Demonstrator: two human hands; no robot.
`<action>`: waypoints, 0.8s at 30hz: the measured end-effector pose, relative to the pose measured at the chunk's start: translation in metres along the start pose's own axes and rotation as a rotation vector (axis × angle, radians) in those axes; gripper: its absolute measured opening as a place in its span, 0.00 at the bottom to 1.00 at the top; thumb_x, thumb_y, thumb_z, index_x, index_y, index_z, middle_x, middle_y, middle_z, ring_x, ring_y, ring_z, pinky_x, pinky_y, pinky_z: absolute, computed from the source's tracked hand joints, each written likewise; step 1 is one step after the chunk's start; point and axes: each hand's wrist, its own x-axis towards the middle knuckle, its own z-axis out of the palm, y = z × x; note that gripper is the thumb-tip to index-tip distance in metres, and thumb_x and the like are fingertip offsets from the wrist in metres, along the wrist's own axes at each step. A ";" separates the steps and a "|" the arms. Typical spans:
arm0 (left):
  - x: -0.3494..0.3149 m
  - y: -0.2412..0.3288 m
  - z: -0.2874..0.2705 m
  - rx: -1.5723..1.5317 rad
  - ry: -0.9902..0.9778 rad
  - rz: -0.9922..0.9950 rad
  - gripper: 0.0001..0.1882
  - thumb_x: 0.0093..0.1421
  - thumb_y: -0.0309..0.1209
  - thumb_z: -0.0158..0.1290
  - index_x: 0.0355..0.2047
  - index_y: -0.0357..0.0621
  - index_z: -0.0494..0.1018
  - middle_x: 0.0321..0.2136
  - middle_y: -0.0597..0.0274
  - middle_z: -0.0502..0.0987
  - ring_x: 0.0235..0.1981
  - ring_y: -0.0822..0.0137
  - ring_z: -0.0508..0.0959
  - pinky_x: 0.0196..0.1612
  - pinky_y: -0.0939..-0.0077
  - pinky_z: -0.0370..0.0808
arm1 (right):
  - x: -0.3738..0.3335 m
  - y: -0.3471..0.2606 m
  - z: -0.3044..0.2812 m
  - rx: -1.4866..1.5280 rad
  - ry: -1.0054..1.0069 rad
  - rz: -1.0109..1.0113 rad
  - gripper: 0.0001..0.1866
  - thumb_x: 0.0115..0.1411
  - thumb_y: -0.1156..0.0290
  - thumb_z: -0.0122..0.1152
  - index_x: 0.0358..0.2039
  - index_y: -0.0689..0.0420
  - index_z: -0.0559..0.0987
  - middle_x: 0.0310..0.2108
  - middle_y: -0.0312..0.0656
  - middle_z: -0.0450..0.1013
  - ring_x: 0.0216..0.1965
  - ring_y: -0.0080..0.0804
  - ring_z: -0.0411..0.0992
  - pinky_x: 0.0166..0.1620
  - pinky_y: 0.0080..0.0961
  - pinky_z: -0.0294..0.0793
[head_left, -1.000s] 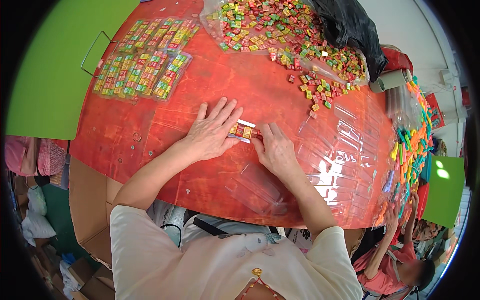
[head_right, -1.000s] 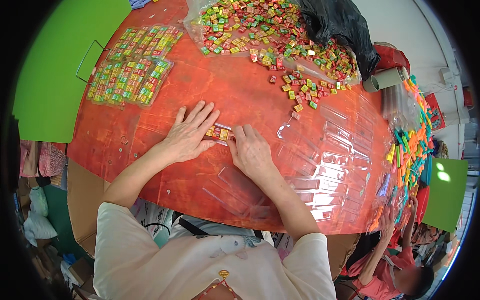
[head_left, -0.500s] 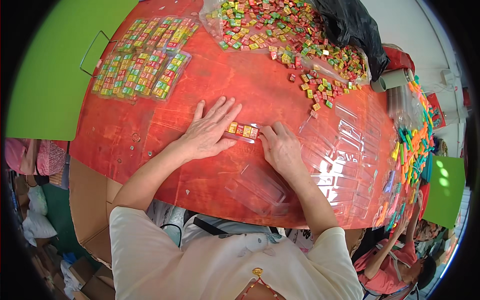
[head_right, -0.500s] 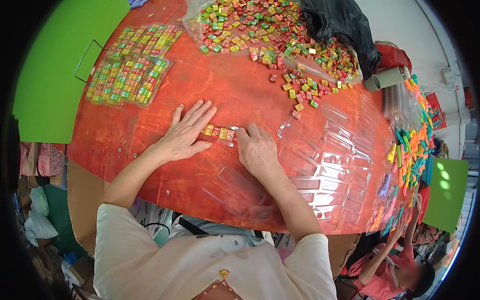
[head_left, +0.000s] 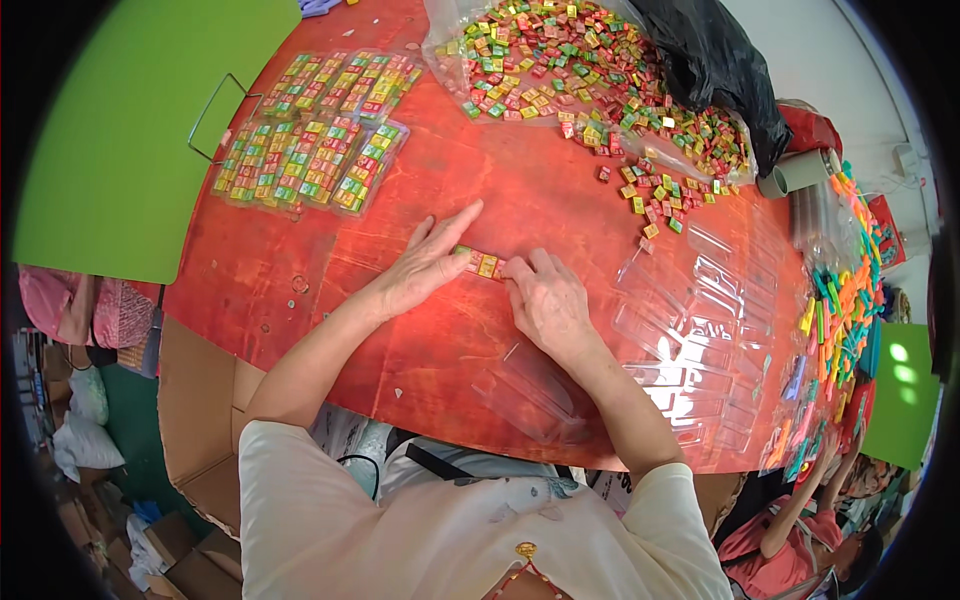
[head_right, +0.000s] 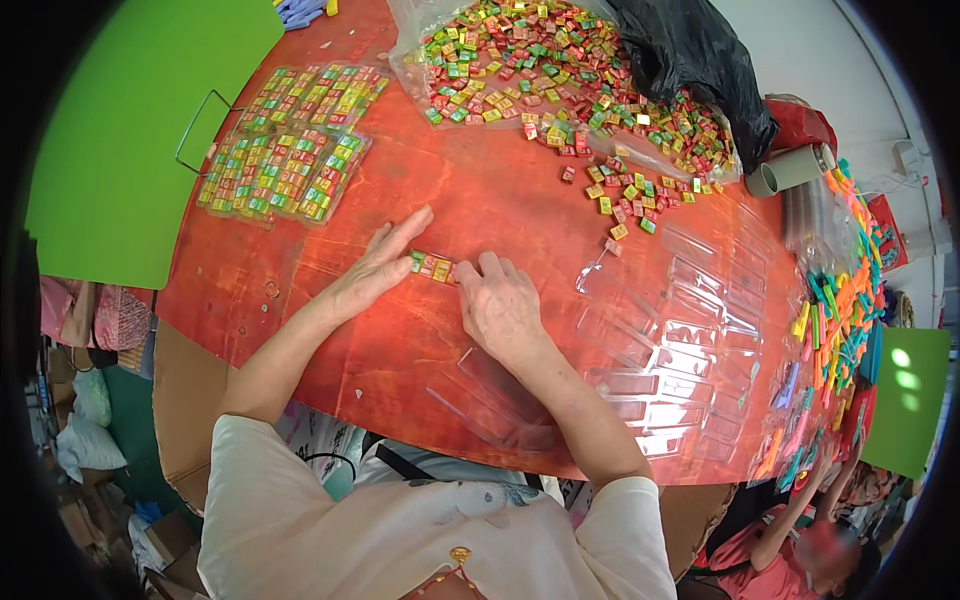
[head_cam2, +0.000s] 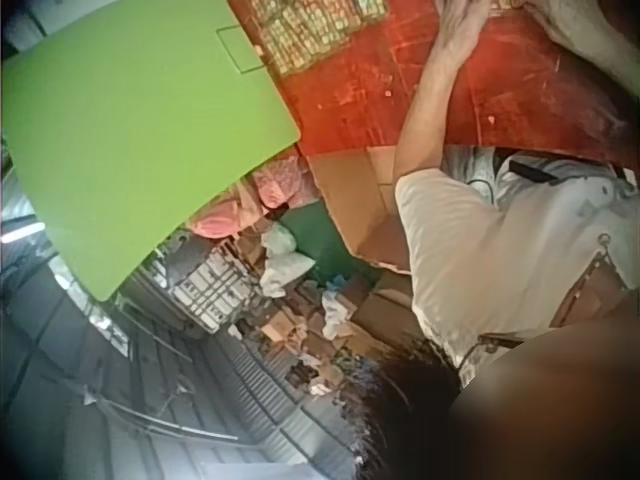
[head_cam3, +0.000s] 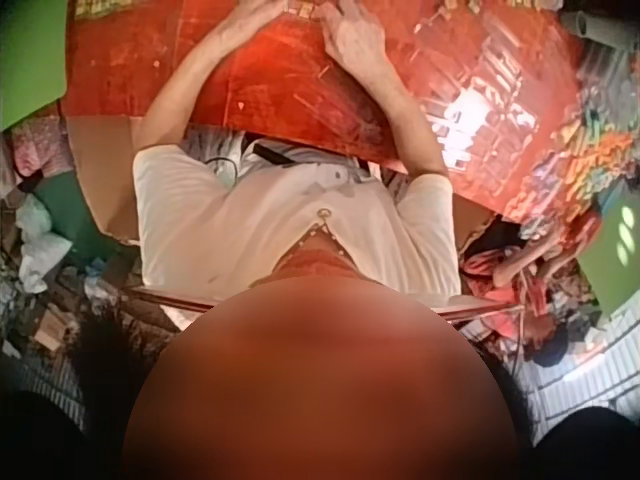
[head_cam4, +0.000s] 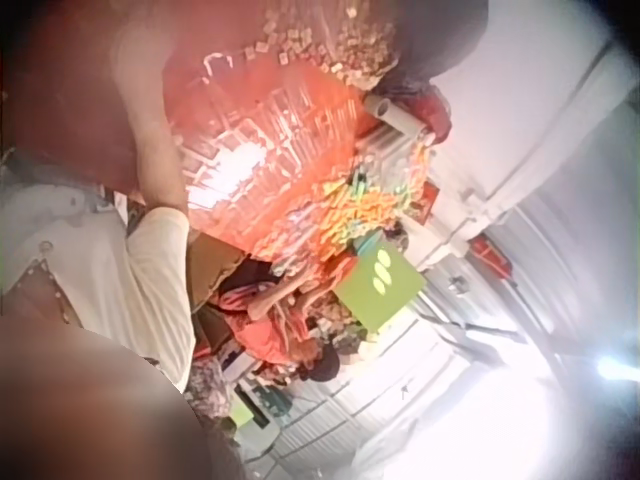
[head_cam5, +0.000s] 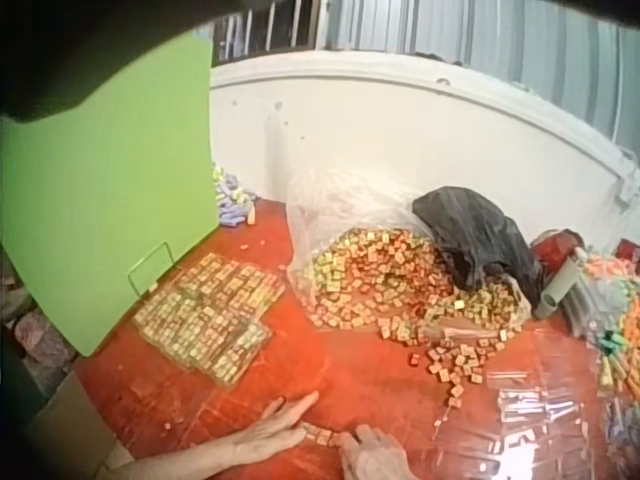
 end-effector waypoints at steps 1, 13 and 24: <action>0.001 0.000 -0.001 0.038 -0.021 -0.014 0.42 0.71 0.61 0.31 0.75 0.48 0.41 0.75 0.52 0.47 0.76 0.59 0.43 0.74 0.51 0.28 | 0.004 0.000 0.000 0.001 0.005 -0.003 0.06 0.57 0.72 0.63 0.35 0.56 0.76 0.33 0.43 0.70 0.35 0.42 0.74 0.37 0.39 0.75; 0.009 -0.001 0.038 0.960 0.061 0.336 0.30 0.61 0.34 0.54 0.64 0.43 0.65 0.58 0.47 0.69 0.62 0.50 0.66 0.62 0.41 0.59 | 0.004 0.021 -0.017 0.484 0.052 0.207 0.06 0.59 0.76 0.62 0.38 0.59 0.78 0.33 0.47 0.74 0.31 0.44 0.76 0.34 0.37 0.76; 0.042 0.020 -0.009 0.939 0.394 0.439 0.29 0.55 0.25 0.52 0.59 0.32 0.67 0.35 0.51 0.69 0.37 0.52 0.72 0.39 0.59 0.71 | 0.003 0.073 -0.041 0.421 0.181 0.233 0.08 0.60 0.76 0.61 0.40 0.61 0.79 0.32 0.47 0.73 0.28 0.38 0.74 0.33 0.31 0.73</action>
